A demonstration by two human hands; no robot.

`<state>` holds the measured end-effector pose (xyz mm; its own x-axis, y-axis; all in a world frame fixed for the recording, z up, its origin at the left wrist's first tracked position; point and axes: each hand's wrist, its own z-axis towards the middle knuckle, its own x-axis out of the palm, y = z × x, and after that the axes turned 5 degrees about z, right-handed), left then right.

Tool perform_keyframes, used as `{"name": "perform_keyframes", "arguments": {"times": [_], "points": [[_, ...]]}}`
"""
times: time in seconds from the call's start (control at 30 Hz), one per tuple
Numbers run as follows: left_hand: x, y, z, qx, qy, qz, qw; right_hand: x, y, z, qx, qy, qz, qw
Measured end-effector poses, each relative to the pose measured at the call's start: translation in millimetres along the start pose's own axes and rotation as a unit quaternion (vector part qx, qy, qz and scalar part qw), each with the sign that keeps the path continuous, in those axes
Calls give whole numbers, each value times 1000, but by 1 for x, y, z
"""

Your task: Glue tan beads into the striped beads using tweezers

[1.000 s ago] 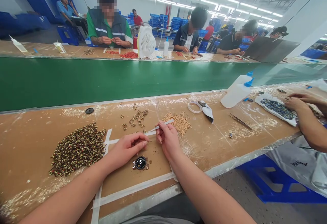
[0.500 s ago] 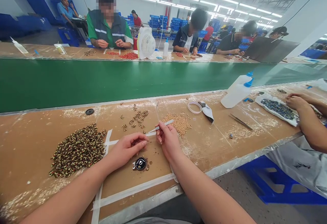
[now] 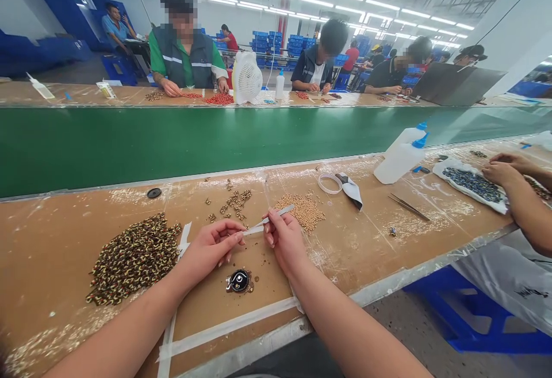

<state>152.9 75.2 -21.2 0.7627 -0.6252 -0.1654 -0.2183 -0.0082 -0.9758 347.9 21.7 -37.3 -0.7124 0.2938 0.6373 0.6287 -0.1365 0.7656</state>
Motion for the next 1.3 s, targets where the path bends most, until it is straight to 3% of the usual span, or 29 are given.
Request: {"name": "perform_keyframes", "arguments": {"times": [0.53, 0.67, 0.8, 0.9, 1.0, 1.17, 1.3], "points": [[0, 5, 2, 6, -4, -22, 1000, 2, -4, -1, -38, 25, -28, 999], [0, 2, -1, 28, -48, -39, 998, -1, -2, -4, -66, 11, -48, 997], [-3, -1, -2, 44, -110, -60, 991, 6, 24, -11, -120, -22, -113, 986], [-4, -3, -3, 36, -147, -80, 985, 23, 50, -1, -156, 0, -206, 966], [-5, -6, -3, 19, -163, -100, 981, 35, 58, 29, -168, 35, -306, 937], [-8, -6, -2, -20, -170, -150, 974, 21, 27, 81, -187, 48, -431, 882], [-10, -1, -1, -40, -164, -197, 966, 3, 9, 87, -205, 96, -488, 843]]}}
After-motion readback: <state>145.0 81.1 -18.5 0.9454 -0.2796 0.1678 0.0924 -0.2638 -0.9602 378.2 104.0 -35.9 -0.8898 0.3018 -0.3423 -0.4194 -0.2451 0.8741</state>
